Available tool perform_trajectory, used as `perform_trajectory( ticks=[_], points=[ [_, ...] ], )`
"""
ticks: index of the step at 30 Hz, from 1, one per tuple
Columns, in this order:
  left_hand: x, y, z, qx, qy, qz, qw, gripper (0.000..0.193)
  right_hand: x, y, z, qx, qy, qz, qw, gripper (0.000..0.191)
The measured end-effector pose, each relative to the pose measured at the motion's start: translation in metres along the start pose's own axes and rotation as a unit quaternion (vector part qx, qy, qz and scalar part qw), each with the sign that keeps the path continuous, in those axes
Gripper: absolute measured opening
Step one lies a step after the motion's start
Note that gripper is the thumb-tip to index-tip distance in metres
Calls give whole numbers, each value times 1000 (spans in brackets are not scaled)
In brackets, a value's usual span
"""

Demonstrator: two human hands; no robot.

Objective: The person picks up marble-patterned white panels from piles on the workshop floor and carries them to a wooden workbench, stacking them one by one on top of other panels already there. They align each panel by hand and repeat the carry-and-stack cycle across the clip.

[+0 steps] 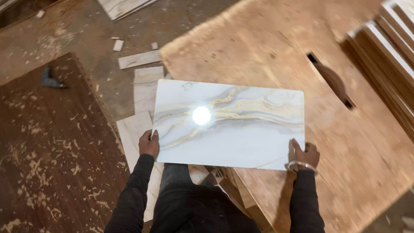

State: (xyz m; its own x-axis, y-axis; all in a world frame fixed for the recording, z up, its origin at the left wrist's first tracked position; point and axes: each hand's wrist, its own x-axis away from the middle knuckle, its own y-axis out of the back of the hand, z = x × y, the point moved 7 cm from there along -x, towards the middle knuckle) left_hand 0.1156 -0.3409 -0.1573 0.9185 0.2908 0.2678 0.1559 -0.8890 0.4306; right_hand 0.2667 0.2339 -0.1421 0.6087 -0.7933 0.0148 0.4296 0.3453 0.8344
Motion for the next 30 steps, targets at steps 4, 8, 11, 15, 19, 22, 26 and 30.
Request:
perform_trajectory(
  ticks=[4,8,11,15,19,22,26,30],
  points=[
    [-52,41,-7,6,33,-23,999,36,3,-36,61,21,37,11,999,75],
    [-127,87,-3,-15,7,-72,997,38,-7,-87,138,37,-12,71,997,75],
    [-195,121,-1,-138,-15,-91,986,38,-19,-125,213,81,-4,97,992,78],
    [-281,175,-1,-6,-11,-104,995,38,-31,-189,311,91,-20,145,985,87],
    [-338,218,1,-18,-22,-104,994,38,-44,-233,371,102,-50,189,975,90],
    [-386,239,8,-27,45,-108,993,41,-69,-261,421,39,-55,178,982,90],
    [-437,262,2,100,33,-120,987,30,-95,-300,489,5,-25,168,985,87],
    [-516,271,-5,101,54,-159,981,30,-142,-363,572,16,38,156,987,86]
  ],
)
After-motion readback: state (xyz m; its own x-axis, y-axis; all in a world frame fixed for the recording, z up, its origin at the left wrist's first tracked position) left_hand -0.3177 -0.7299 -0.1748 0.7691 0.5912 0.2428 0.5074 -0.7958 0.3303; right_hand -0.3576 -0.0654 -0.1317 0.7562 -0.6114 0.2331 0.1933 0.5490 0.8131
